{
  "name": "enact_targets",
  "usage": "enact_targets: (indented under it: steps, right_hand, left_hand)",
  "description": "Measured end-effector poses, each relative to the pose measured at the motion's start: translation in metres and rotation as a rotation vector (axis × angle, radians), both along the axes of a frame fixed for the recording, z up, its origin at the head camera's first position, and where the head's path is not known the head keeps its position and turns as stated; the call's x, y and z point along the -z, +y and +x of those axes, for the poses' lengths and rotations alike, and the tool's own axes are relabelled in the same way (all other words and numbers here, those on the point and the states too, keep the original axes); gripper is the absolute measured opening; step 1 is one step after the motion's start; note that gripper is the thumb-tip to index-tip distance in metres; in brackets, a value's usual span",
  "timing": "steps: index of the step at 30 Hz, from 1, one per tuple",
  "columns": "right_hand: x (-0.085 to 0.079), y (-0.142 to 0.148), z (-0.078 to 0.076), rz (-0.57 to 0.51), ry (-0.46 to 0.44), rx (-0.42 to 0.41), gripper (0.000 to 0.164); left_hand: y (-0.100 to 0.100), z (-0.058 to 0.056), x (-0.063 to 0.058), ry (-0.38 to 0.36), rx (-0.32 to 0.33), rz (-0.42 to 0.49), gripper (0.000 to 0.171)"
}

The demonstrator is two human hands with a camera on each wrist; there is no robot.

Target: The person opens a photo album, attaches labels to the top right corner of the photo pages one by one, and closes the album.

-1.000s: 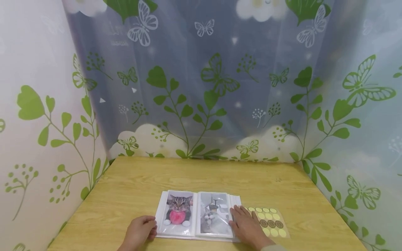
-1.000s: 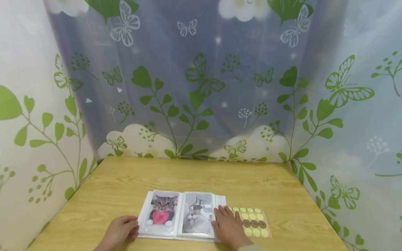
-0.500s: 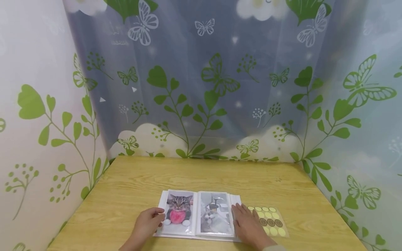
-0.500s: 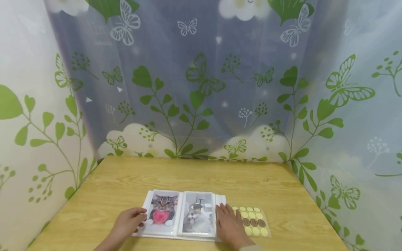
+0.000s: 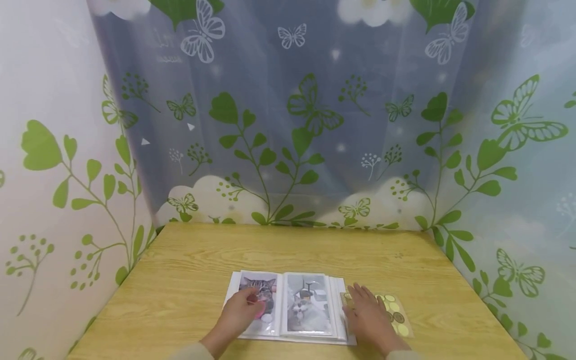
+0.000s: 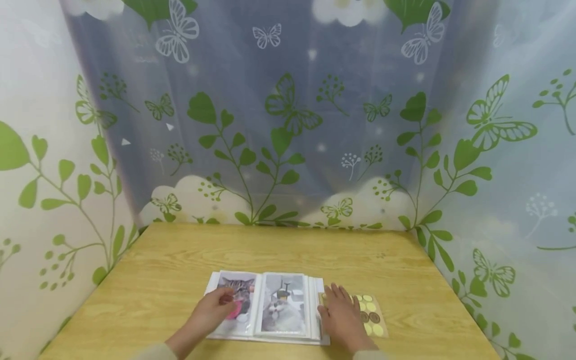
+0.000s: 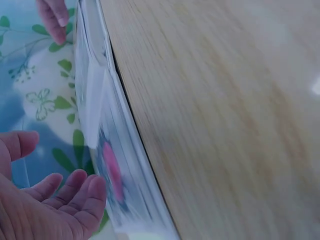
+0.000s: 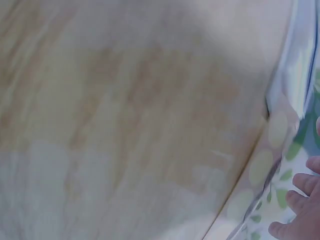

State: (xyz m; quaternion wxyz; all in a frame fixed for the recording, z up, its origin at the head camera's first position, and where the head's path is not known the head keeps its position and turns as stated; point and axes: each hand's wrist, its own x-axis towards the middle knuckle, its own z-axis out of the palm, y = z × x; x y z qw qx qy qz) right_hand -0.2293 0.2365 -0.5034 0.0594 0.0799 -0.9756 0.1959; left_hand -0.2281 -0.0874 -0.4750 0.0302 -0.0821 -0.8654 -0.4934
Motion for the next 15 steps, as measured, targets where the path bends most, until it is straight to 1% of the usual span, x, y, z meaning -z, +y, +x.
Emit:
enact_targets:
  steps: [4,7,11,15]
  right_hand:
    - [-0.004,0.016,0.0,-0.059,-0.033,0.036,0.055]
    - [-0.006,0.028,0.002,-0.074,-0.056,0.062,0.057]
    - [-0.007,0.041,0.003,-0.063,-0.07,0.107,0.058]
    - [-0.006,0.055,0.005,-0.048,-0.09,0.156,0.061]
  left_hand:
    - [0.016,-0.006,0.001,0.01,0.045,-0.028,0.051]
    - [0.027,-0.01,0.001,0.03,0.063,-0.054,0.051]
    - [0.043,-0.013,-0.002,0.05,0.061,-0.08,0.05]
    - [0.064,-0.013,-0.005,0.05,0.077,-0.084,0.051]
